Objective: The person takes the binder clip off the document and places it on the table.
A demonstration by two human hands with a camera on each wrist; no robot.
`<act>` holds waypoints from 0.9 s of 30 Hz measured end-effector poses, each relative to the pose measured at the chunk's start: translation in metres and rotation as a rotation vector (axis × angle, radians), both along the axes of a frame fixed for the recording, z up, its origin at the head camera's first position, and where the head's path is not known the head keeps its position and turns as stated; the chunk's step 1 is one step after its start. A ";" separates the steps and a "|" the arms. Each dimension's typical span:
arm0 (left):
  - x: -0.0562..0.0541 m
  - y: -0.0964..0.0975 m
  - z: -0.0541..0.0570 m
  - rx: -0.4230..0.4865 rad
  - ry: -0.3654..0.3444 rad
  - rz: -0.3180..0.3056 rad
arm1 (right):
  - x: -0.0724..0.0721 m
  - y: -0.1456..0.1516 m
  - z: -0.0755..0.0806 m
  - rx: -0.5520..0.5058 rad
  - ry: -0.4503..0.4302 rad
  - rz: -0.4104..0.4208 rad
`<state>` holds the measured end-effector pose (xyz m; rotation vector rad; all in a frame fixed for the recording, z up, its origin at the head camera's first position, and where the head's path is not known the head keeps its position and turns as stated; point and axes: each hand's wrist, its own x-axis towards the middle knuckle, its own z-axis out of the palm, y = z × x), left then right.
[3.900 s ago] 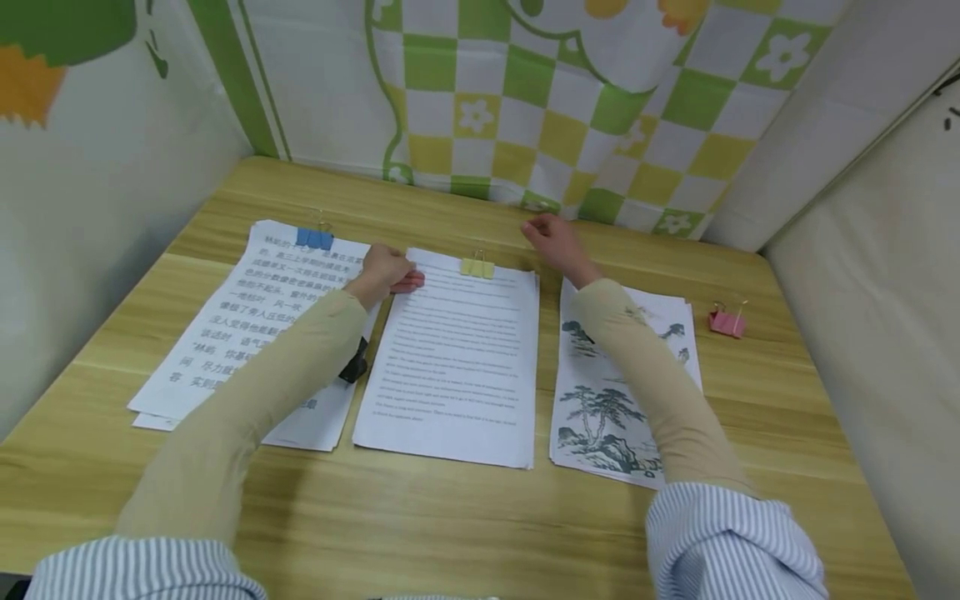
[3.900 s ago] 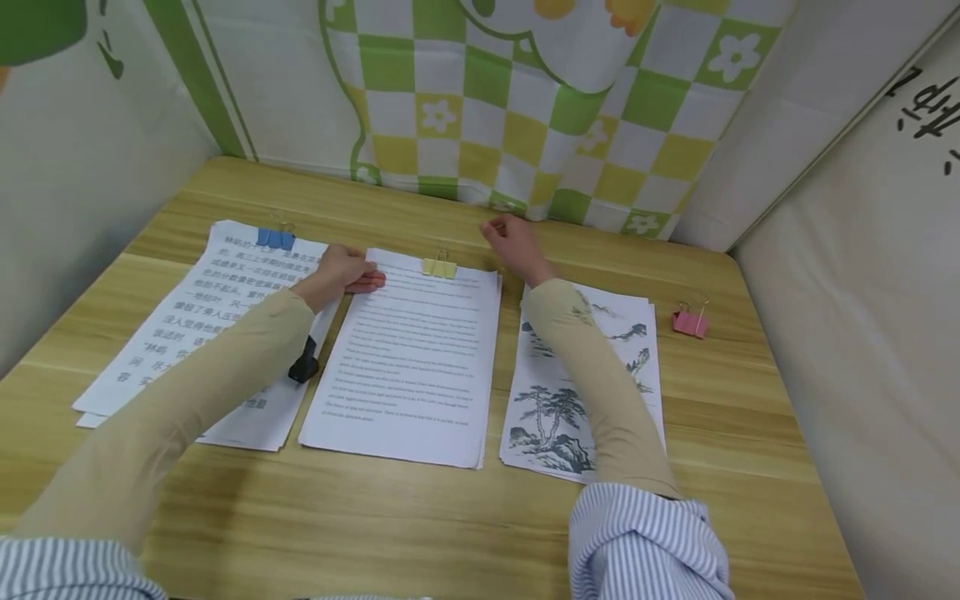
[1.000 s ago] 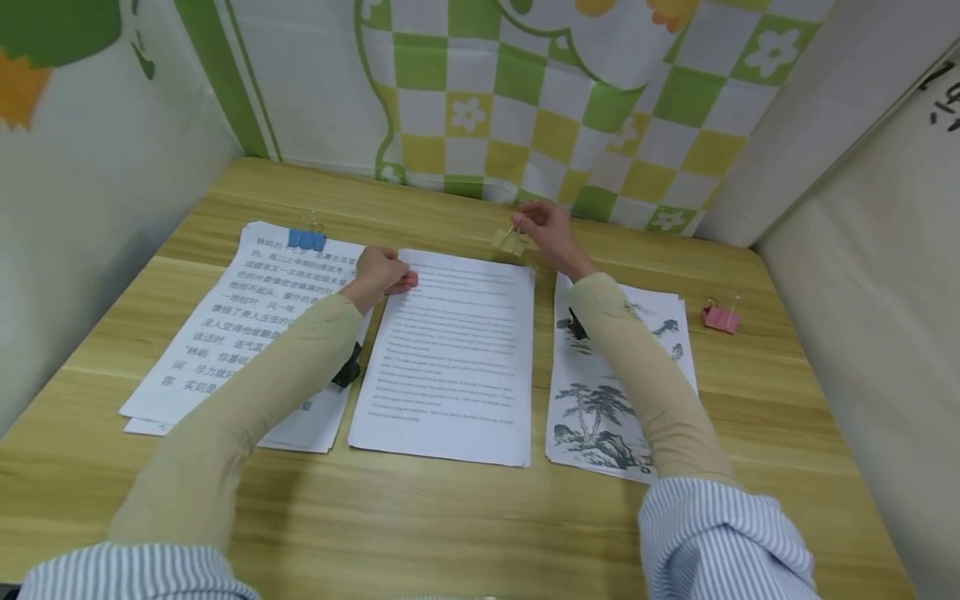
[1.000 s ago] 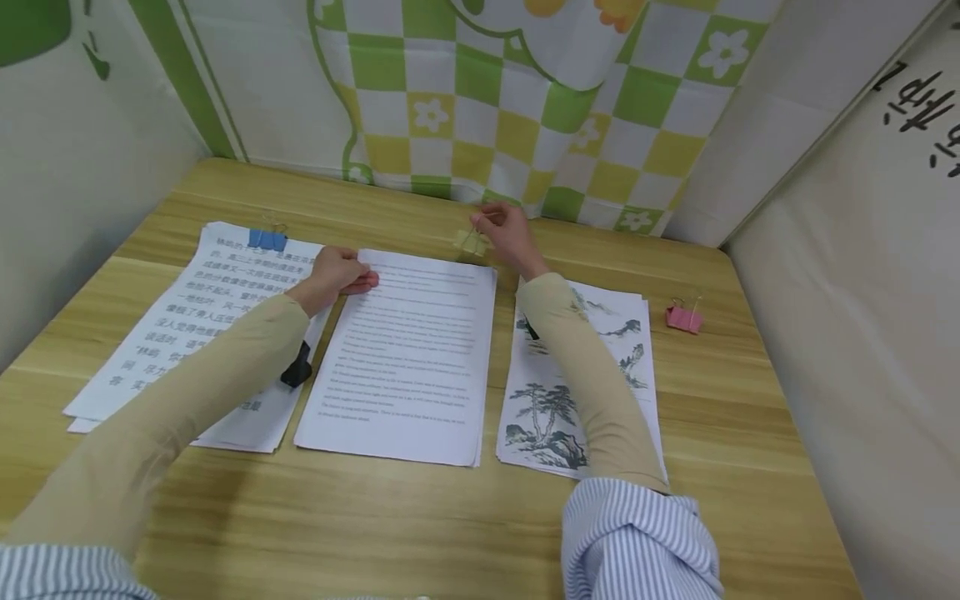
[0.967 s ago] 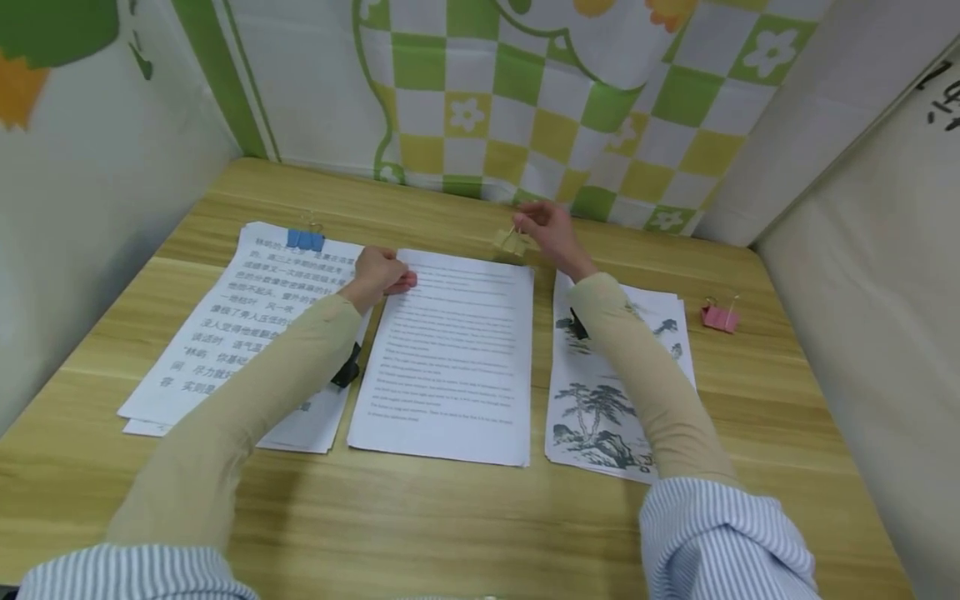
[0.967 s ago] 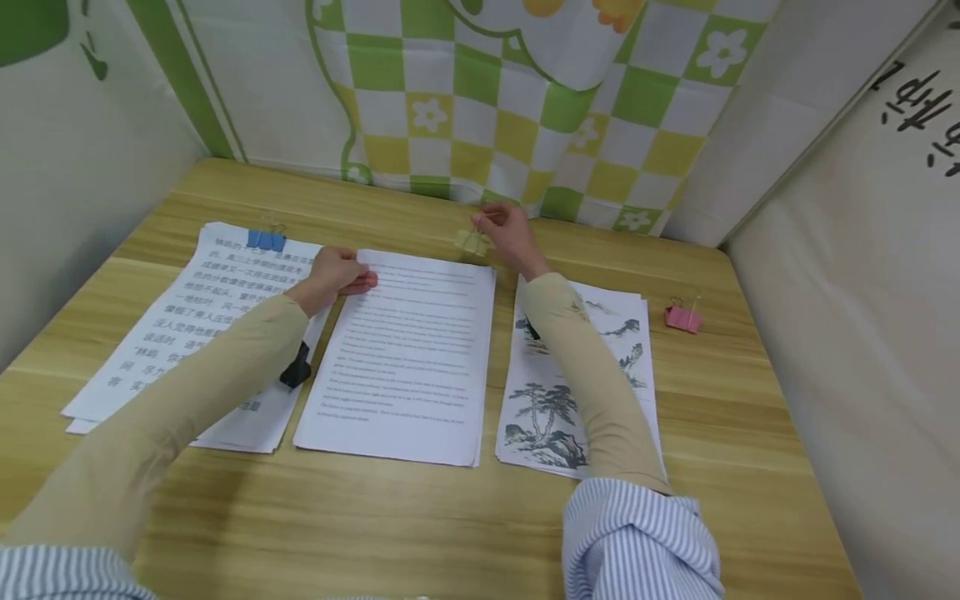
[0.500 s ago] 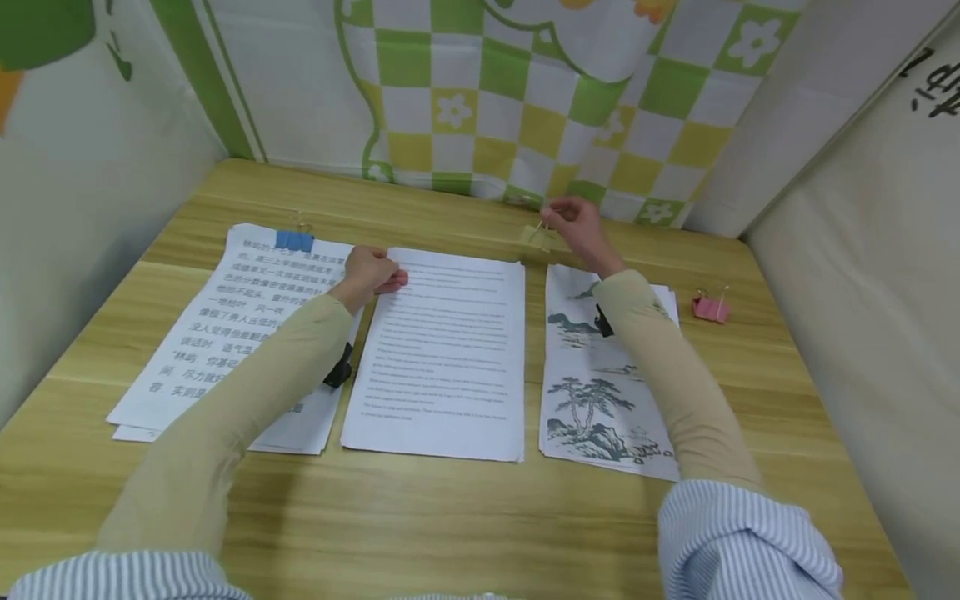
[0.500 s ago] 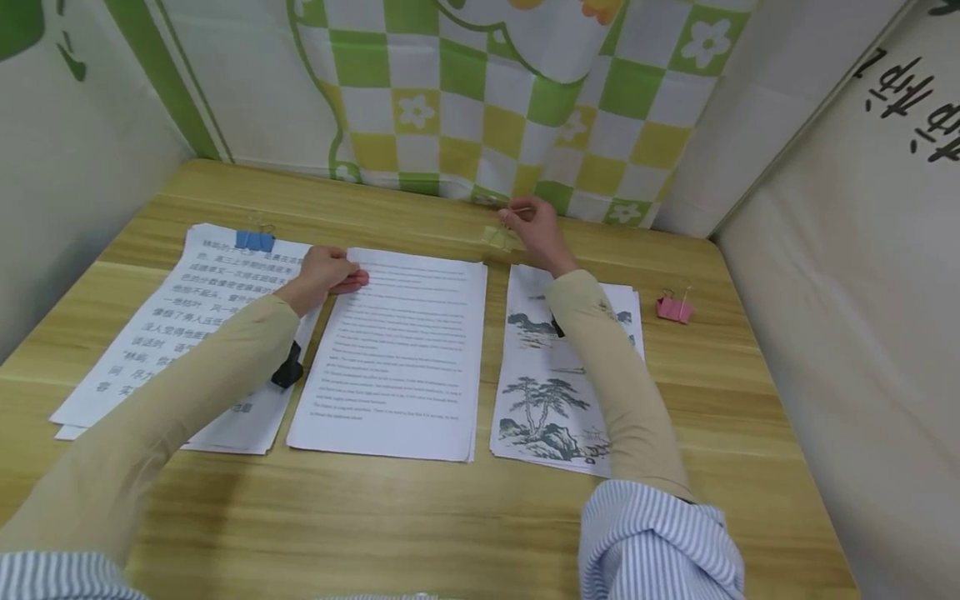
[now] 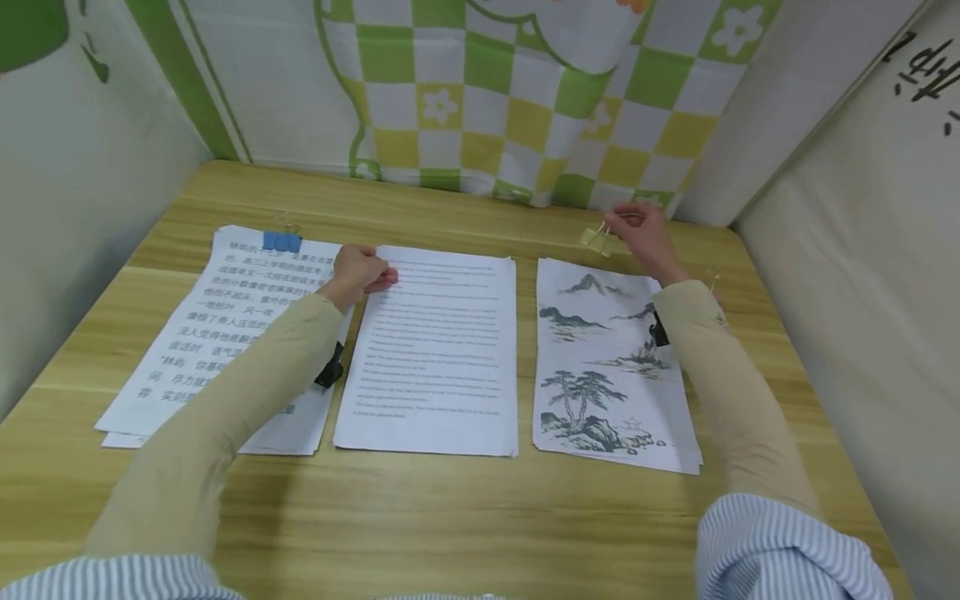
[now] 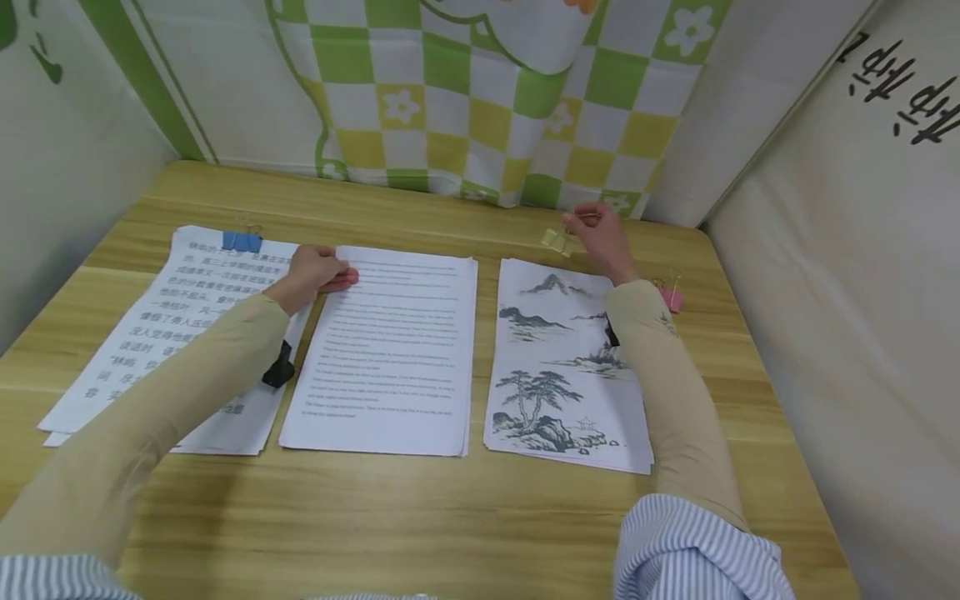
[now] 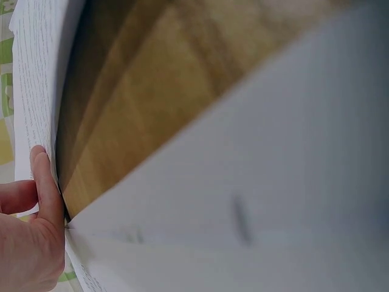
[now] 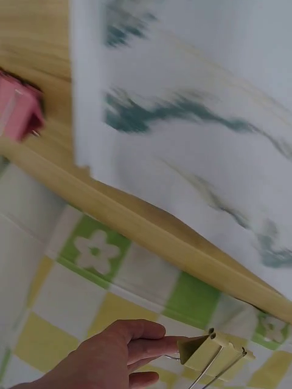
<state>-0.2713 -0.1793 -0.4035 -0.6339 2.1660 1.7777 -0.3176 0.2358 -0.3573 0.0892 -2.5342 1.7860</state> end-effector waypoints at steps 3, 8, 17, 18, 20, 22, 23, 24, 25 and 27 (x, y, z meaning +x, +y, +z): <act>0.001 0.001 0.003 -0.005 0.000 -0.009 | 0.009 0.022 0.003 0.006 -0.018 -0.036; 0.004 0.002 0.008 0.006 -0.014 -0.025 | 0.022 0.054 0.006 0.091 -0.078 -0.079; 0.003 0.002 0.006 -0.016 -0.013 -0.040 | 0.034 0.095 0.008 0.091 -0.046 -0.108; 0.003 0.003 0.006 -0.020 -0.012 -0.042 | 0.036 0.099 0.008 0.094 -0.041 -0.115; 0.003 0.003 0.006 -0.019 -0.012 -0.039 | 0.038 0.106 0.006 0.099 -0.044 -0.123; 0.003 0.004 0.006 -0.013 -0.010 -0.038 | 0.040 0.113 0.005 0.136 -0.048 -0.153; 0.003 0.003 0.006 -0.010 -0.008 -0.039 | 0.042 0.116 0.004 0.164 -0.053 -0.167; 0.003 0.004 0.006 -0.007 -0.007 -0.037 | 0.043 0.119 0.004 0.189 -0.060 -0.181; 0.003 0.003 0.006 -0.004 -0.007 -0.038 | 0.044 0.122 0.003 0.200 -0.066 -0.192; 0.004 0.003 0.006 0.000 -0.004 -0.039 | 0.047 0.129 0.003 0.227 -0.075 -0.213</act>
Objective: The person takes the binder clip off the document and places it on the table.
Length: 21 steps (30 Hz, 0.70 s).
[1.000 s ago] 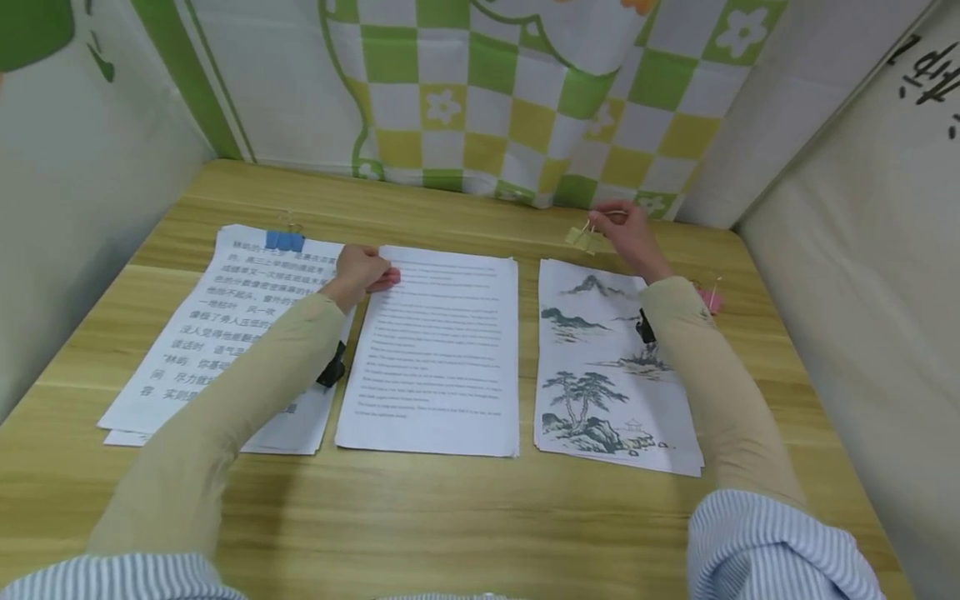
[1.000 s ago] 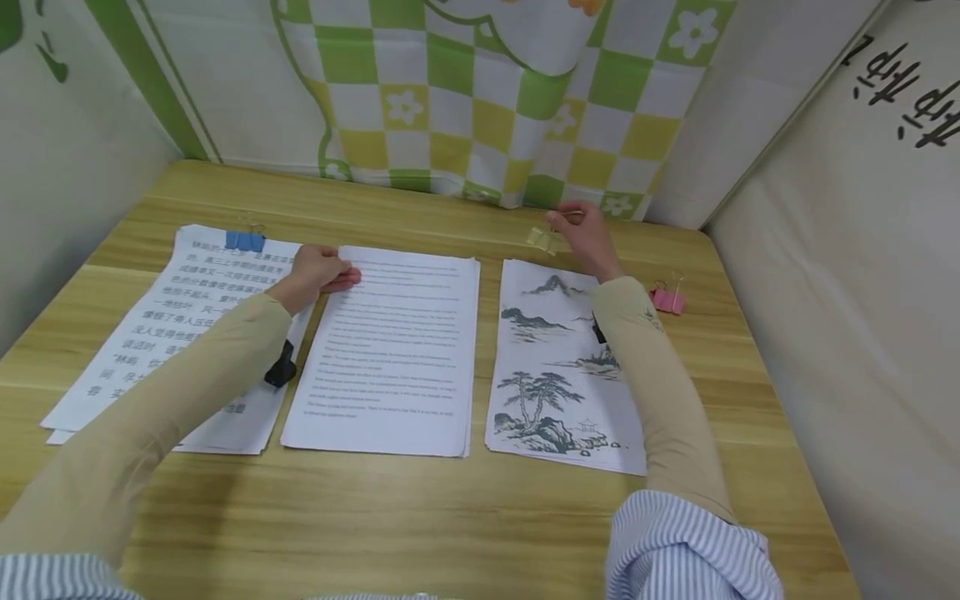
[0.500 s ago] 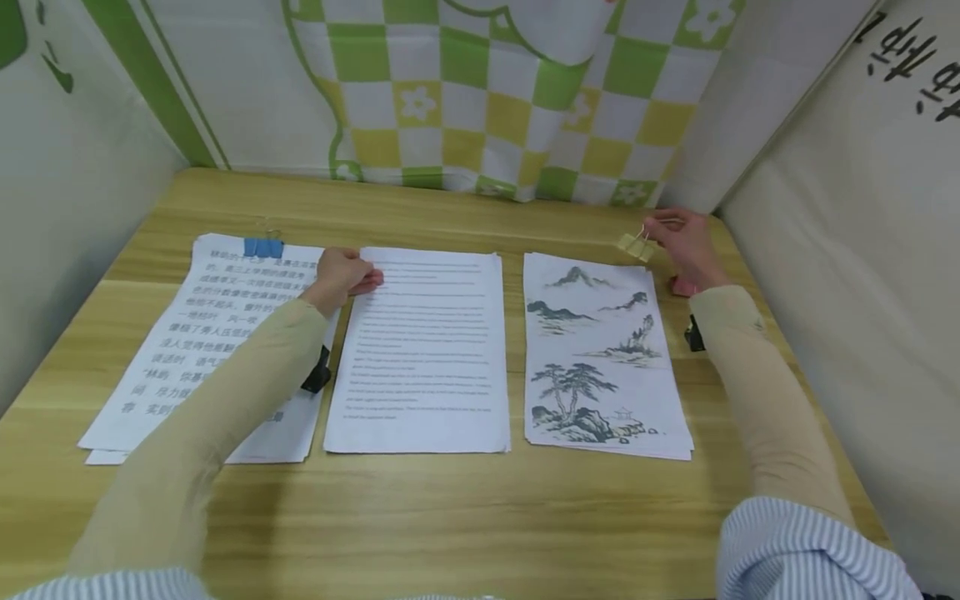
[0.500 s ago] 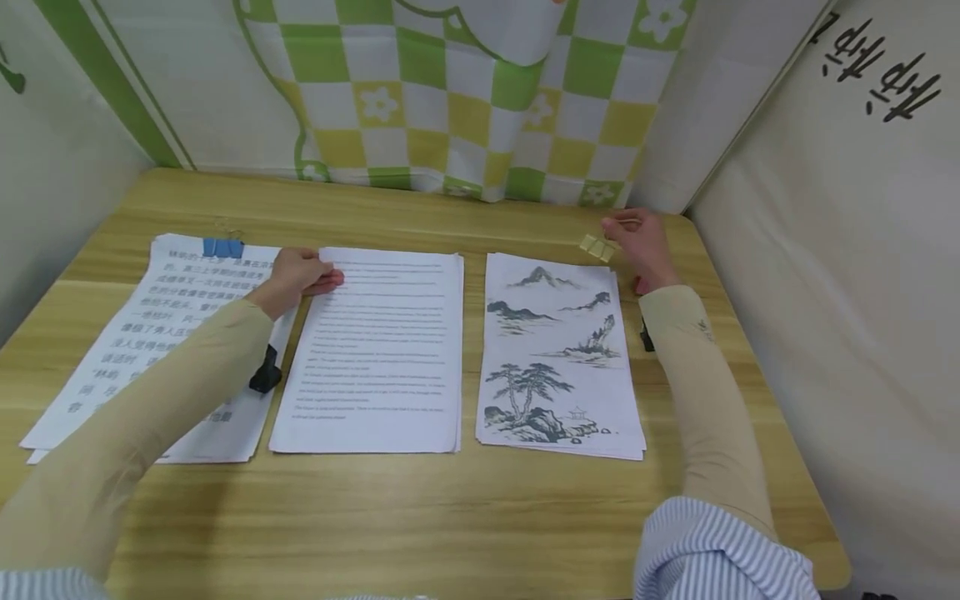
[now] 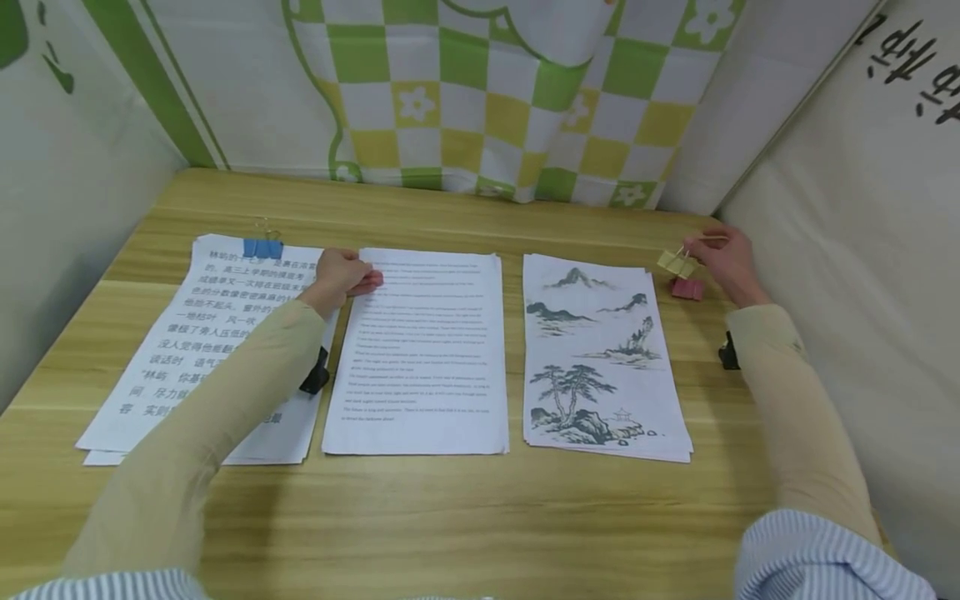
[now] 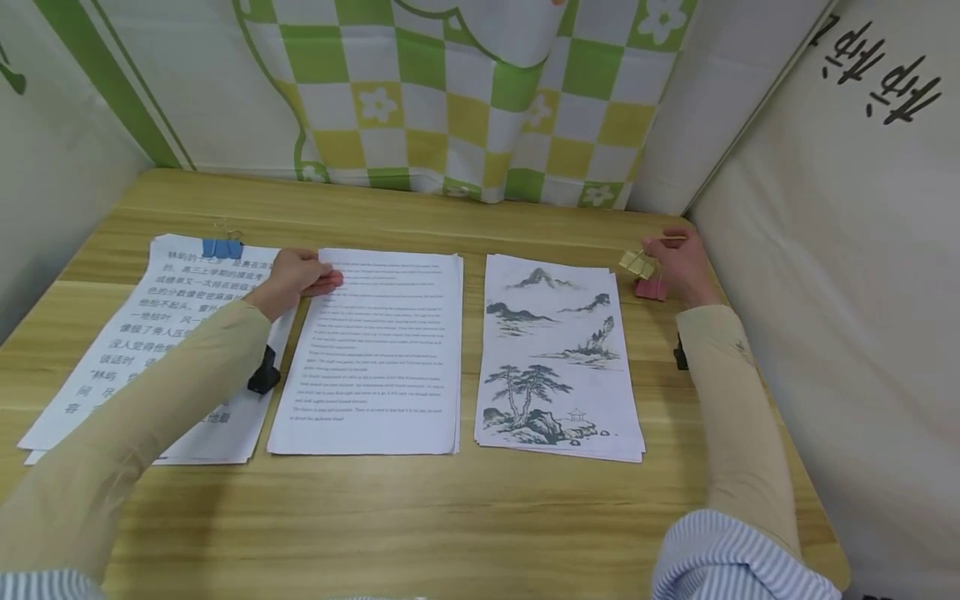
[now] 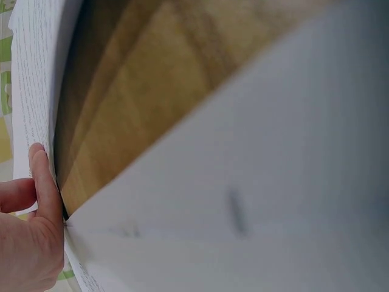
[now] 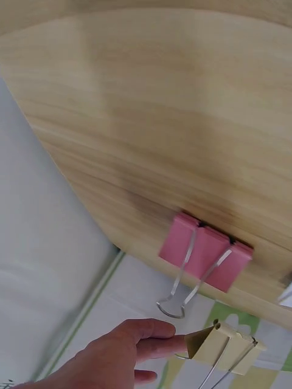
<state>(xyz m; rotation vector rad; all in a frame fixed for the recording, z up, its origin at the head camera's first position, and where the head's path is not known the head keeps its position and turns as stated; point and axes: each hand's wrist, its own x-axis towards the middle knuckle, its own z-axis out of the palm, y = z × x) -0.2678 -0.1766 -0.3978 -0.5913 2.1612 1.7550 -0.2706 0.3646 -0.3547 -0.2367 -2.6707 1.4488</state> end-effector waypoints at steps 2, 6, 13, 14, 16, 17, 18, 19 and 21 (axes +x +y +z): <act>0.000 0.000 0.000 0.001 0.002 -0.006 | 0.003 0.007 -0.001 -0.001 -0.013 -0.008; 0.000 -0.001 -0.001 0.005 0.006 -0.008 | 0.007 0.021 -0.001 -0.032 -0.022 -0.023; 0.001 -0.002 -0.001 -0.002 0.006 -0.003 | 0.021 0.044 -0.001 -0.056 -0.013 -0.047; 0.001 -0.003 -0.001 -0.004 0.005 -0.005 | 0.024 0.048 -0.002 -0.060 -0.017 -0.056; 0.002 -0.002 -0.001 -0.005 0.001 0.000 | 0.027 0.054 -0.004 -0.051 -0.044 -0.076; 0.002 -0.002 0.000 -0.006 0.001 0.002 | 0.029 0.057 -0.005 -0.045 -0.061 -0.084; 0.002 -0.002 0.000 -0.006 0.000 0.002 | 0.030 0.061 -0.006 -0.033 -0.081 -0.088; 0.002 -0.001 0.000 -0.005 0.000 0.002 | 0.031 0.064 -0.007 -0.019 -0.098 -0.091; 0.002 0.000 0.001 -0.007 0.002 0.003 | 0.032 0.069 -0.010 0.008 -0.131 -0.093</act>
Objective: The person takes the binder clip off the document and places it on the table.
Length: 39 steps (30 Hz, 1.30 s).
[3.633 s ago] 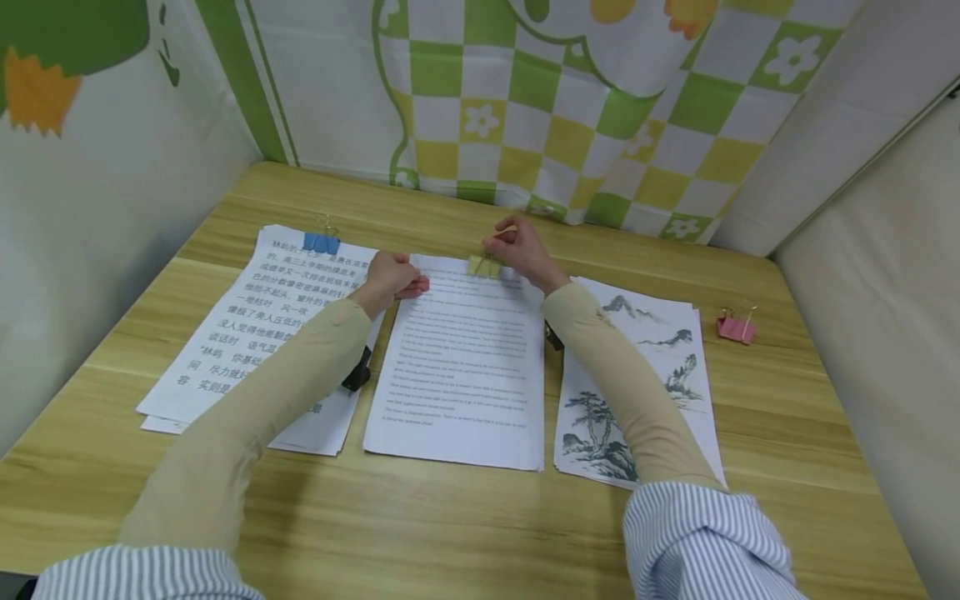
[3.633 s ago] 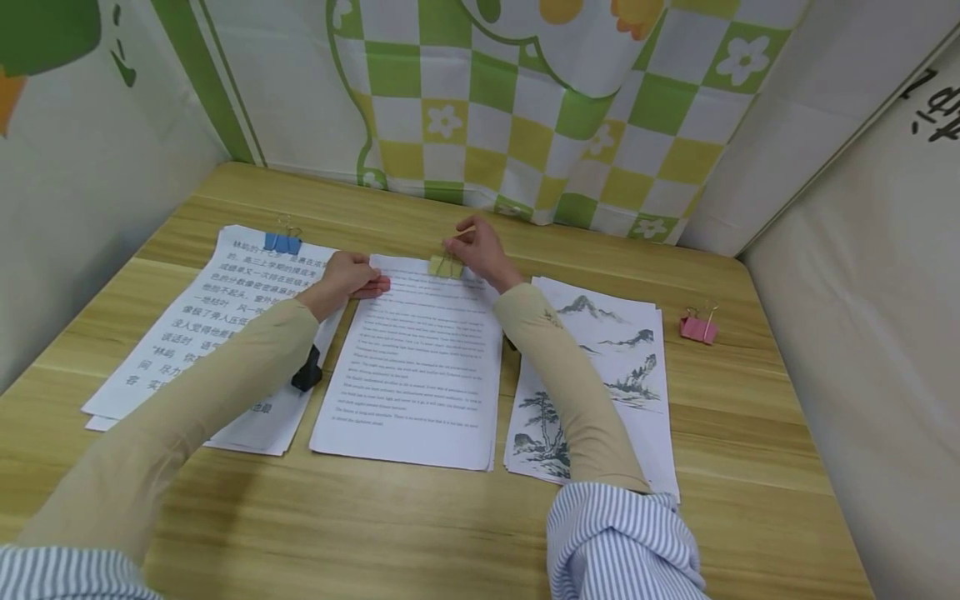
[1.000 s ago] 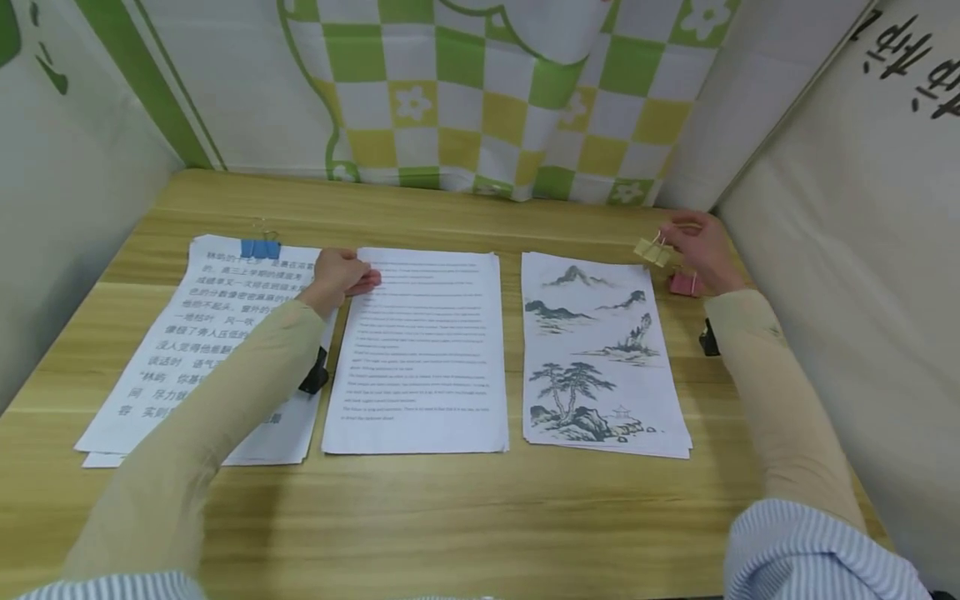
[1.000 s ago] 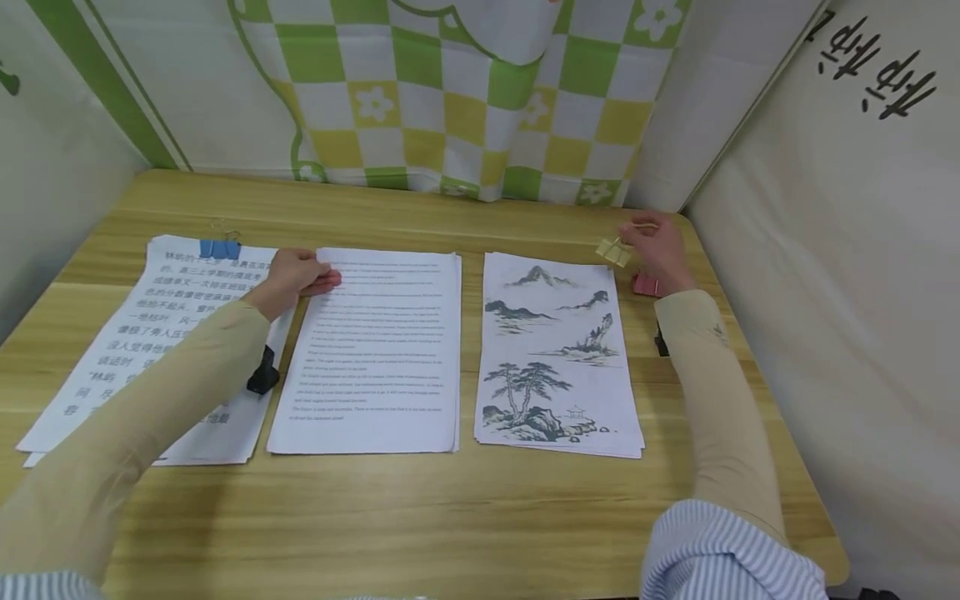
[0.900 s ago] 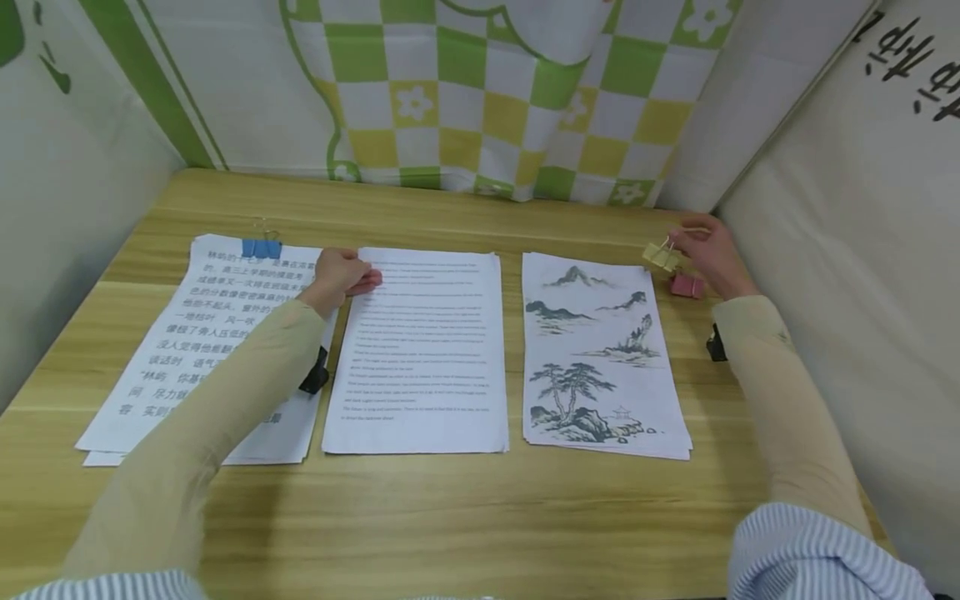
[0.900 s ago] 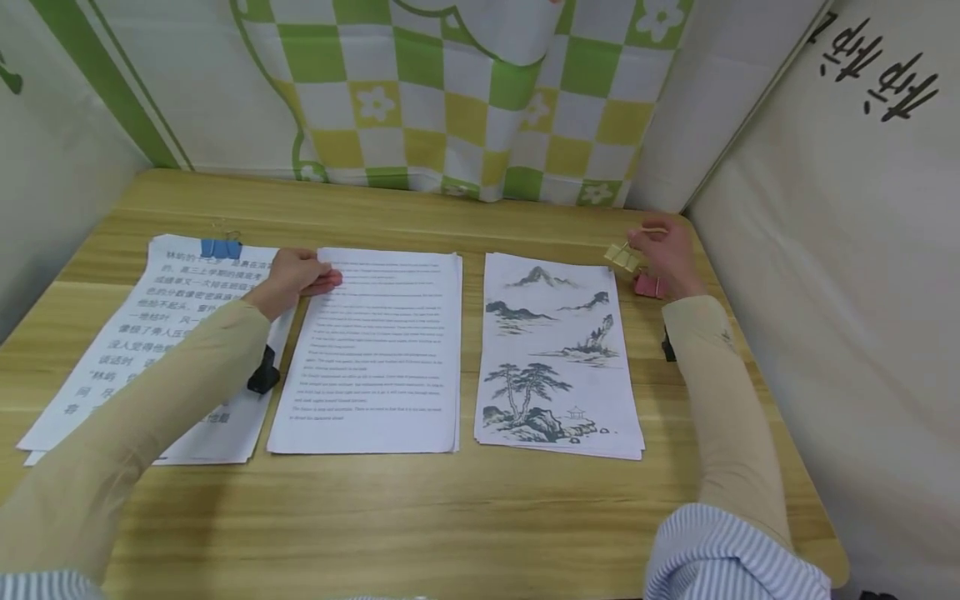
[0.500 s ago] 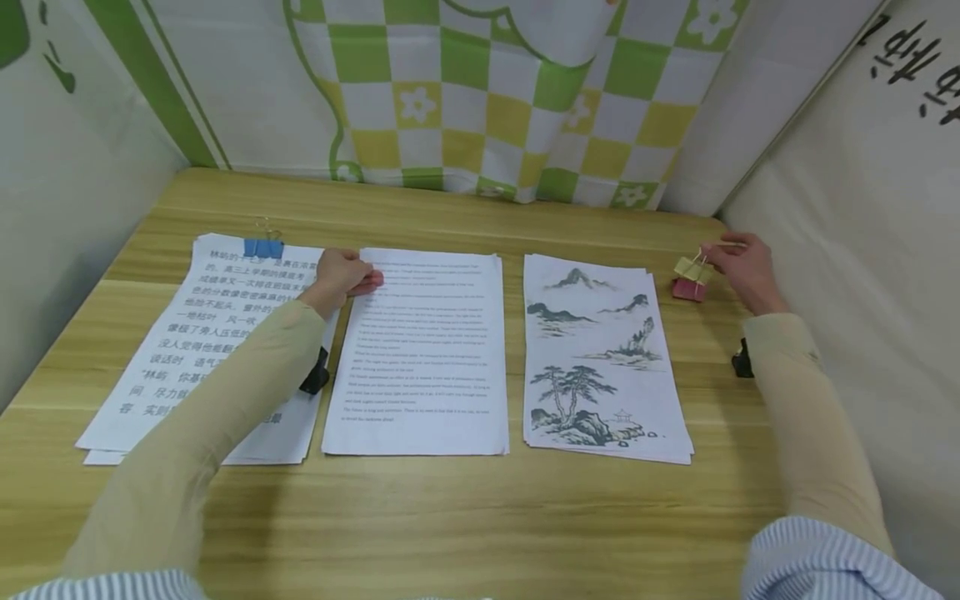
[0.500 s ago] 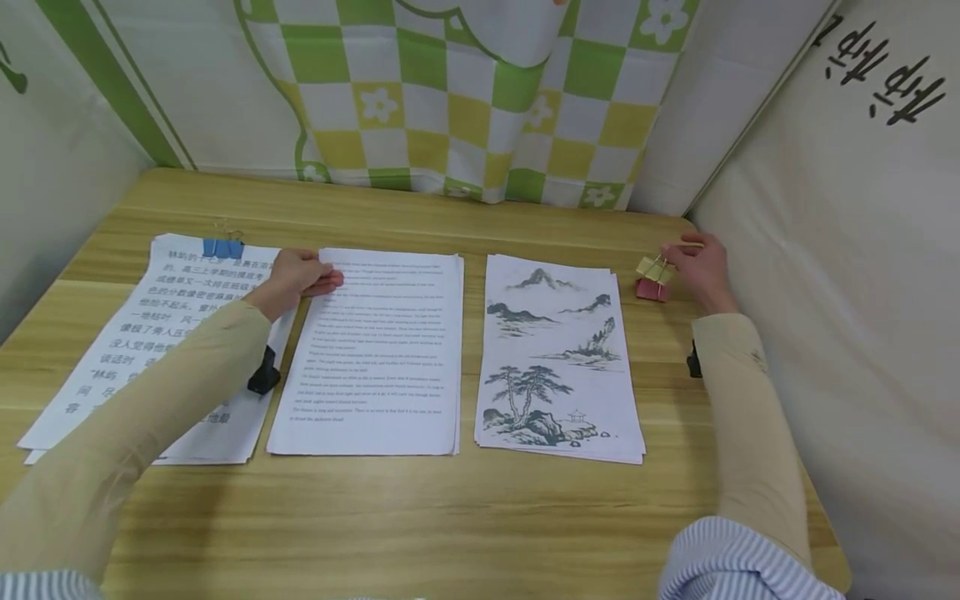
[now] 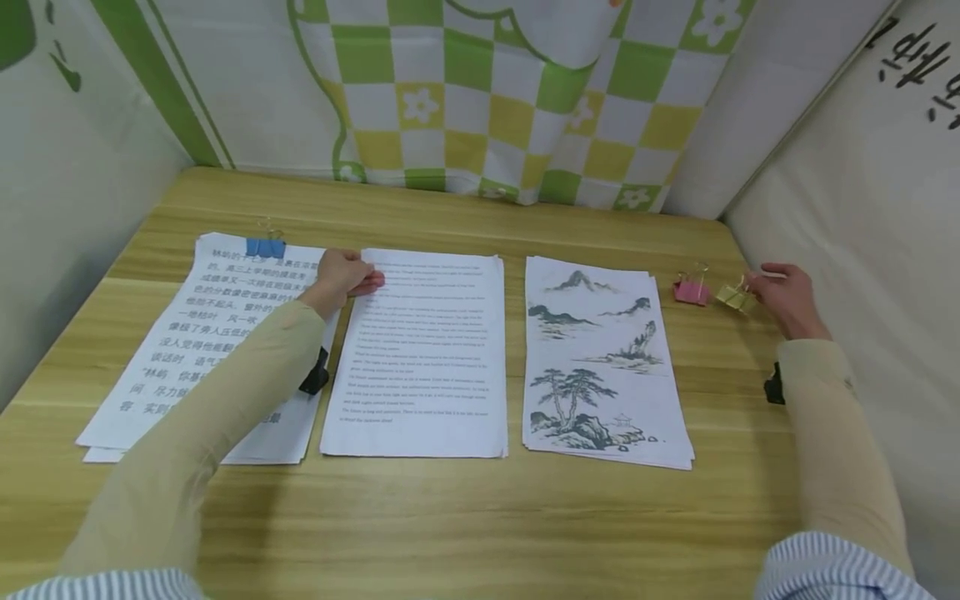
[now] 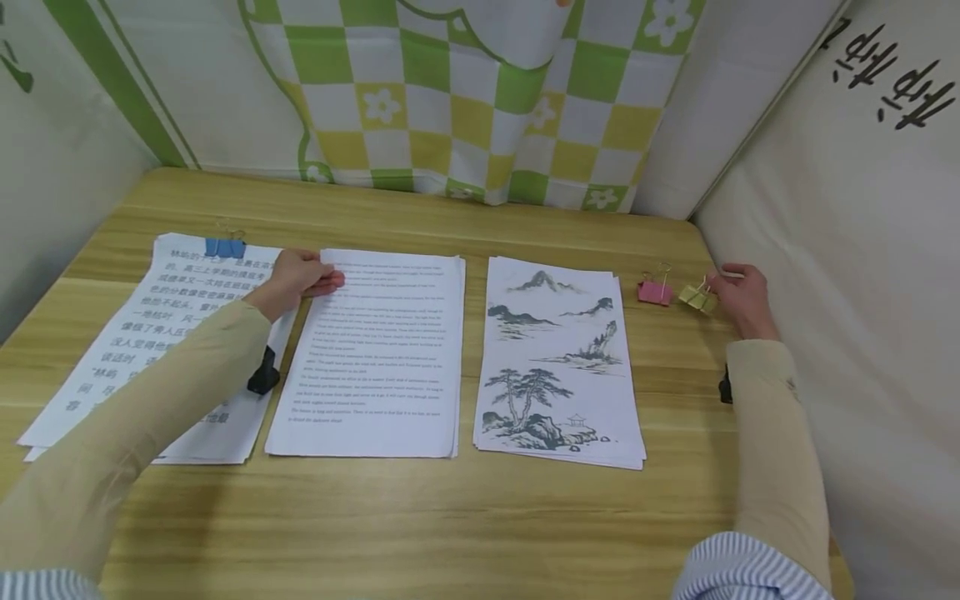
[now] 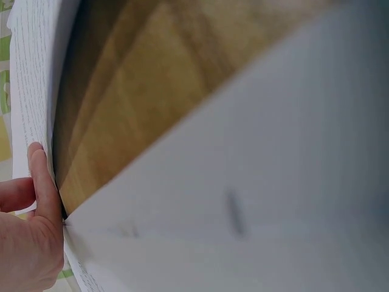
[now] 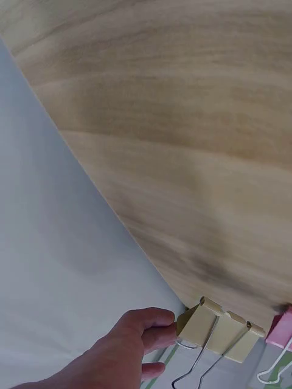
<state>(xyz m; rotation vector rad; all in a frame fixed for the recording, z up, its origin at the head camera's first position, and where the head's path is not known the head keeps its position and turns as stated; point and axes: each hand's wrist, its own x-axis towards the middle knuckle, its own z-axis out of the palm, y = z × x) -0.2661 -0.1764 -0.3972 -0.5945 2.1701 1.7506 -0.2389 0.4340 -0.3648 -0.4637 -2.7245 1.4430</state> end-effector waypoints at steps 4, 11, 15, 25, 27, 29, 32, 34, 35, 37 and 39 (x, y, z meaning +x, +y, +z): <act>0.000 0.001 0.000 -0.003 0.000 -0.001 | 0.000 0.007 -0.005 0.071 -0.050 0.020; -0.001 0.002 0.000 -0.003 -0.006 -0.009 | 0.000 0.010 -0.012 0.100 -0.115 0.072; -0.001 0.004 -0.001 -0.015 -0.005 -0.004 | 0.000 0.010 -0.016 0.083 -0.131 0.072; -0.001 0.003 -0.003 -0.041 0.009 -0.003 | -0.010 0.001 -0.023 0.127 -0.145 -0.027; -0.001 0.003 -0.004 -0.038 0.013 0.000 | -0.012 0.000 -0.023 0.149 -0.146 -0.027; -0.001 0.003 -0.004 -0.035 0.014 0.003 | -0.014 -0.001 -0.024 0.166 -0.147 -0.027; 0.000 0.003 -0.003 -0.037 0.016 0.005 | -0.015 -0.004 -0.024 0.174 -0.155 -0.028; 0.000 0.002 -0.002 -0.040 0.016 0.008 | -0.016 -0.007 -0.023 0.179 -0.157 -0.030; 0.000 0.002 -0.002 -0.044 0.017 0.009 | -0.016 -0.008 -0.023 0.181 -0.156 -0.031; 0.000 0.002 -0.002 -0.049 0.017 0.011 | -0.017 -0.010 -0.023 0.185 -0.156 -0.035; 0.000 0.001 -0.002 -0.051 0.017 0.016 | -0.019 -0.012 -0.023 0.200 -0.154 -0.041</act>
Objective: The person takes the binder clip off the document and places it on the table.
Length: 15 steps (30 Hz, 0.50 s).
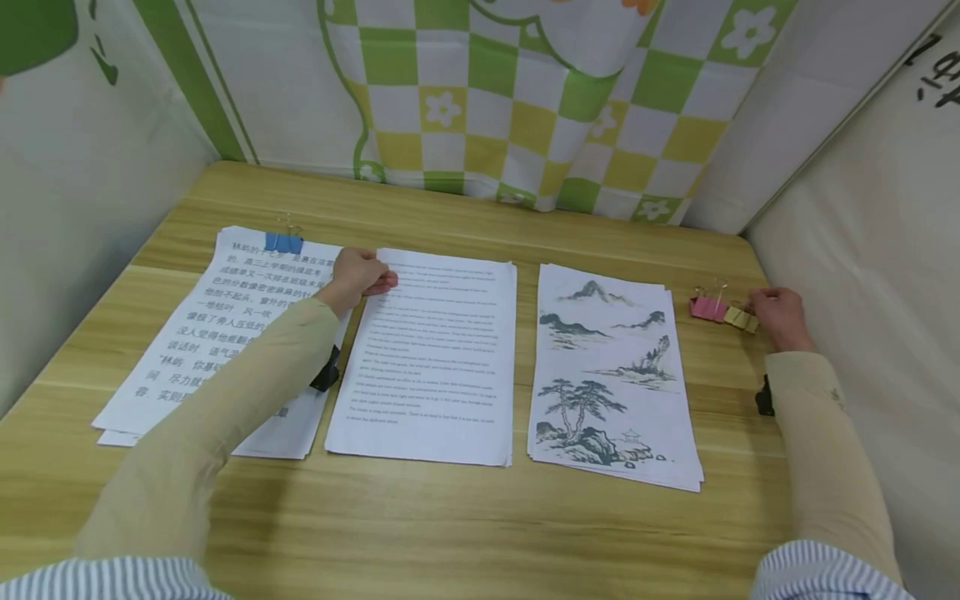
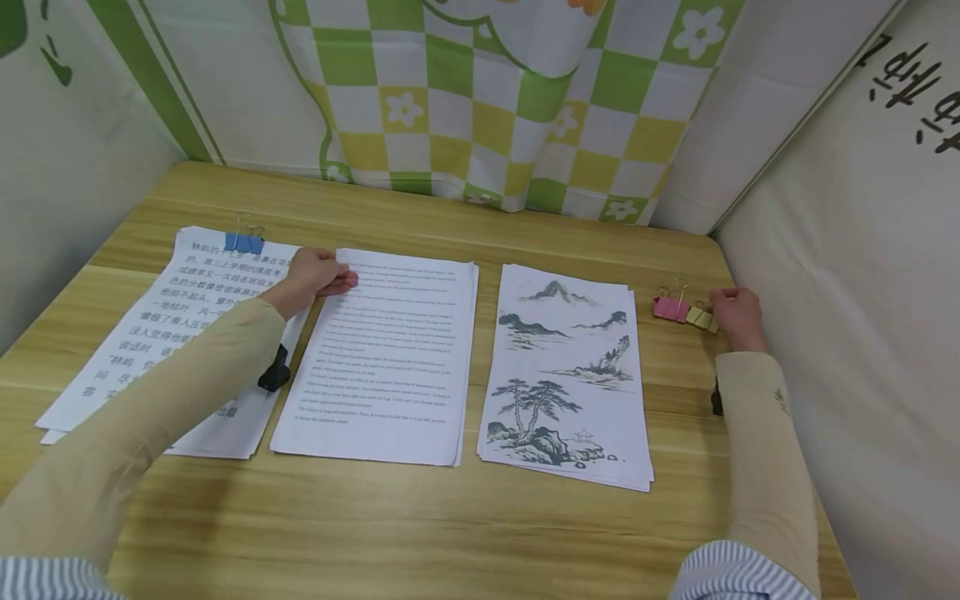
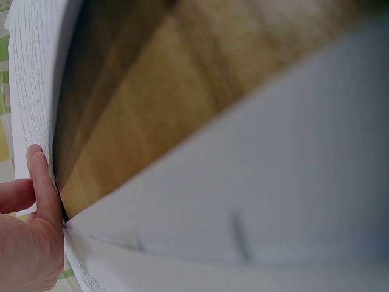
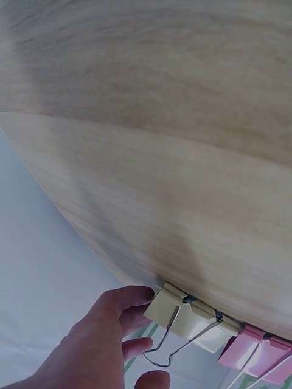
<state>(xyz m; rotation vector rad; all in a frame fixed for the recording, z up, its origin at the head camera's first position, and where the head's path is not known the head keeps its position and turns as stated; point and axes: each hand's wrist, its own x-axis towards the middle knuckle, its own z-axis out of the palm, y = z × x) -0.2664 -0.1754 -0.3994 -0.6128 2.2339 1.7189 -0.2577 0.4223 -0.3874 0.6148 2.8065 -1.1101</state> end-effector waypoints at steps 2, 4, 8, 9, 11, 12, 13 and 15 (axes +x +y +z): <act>0.000 0.000 0.000 0.001 0.000 0.001 | 0.001 -0.001 0.001 0.013 0.005 0.001; 0.000 0.000 0.000 0.007 -0.002 0.002 | 0.001 -0.002 0.002 0.025 0.019 0.006; 0.000 -0.003 0.001 0.023 0.012 0.008 | 0.000 -0.003 0.004 0.031 0.064 0.033; 0.000 -0.005 0.002 0.031 0.028 0.025 | -0.001 -0.004 0.005 0.039 0.078 0.034; 0.000 -0.011 0.005 0.048 0.072 0.080 | -0.003 -0.005 0.008 0.044 0.104 0.025; 0.000 -0.016 0.007 0.046 0.097 0.113 | -0.003 -0.006 0.010 0.045 0.114 0.011; 0.000 -0.023 0.009 0.042 0.120 0.149 | -0.004 -0.008 0.012 0.042 0.129 -0.004; 0.001 -0.039 0.015 0.049 0.156 0.224 | -0.005 -0.012 0.016 0.023 0.165 -0.044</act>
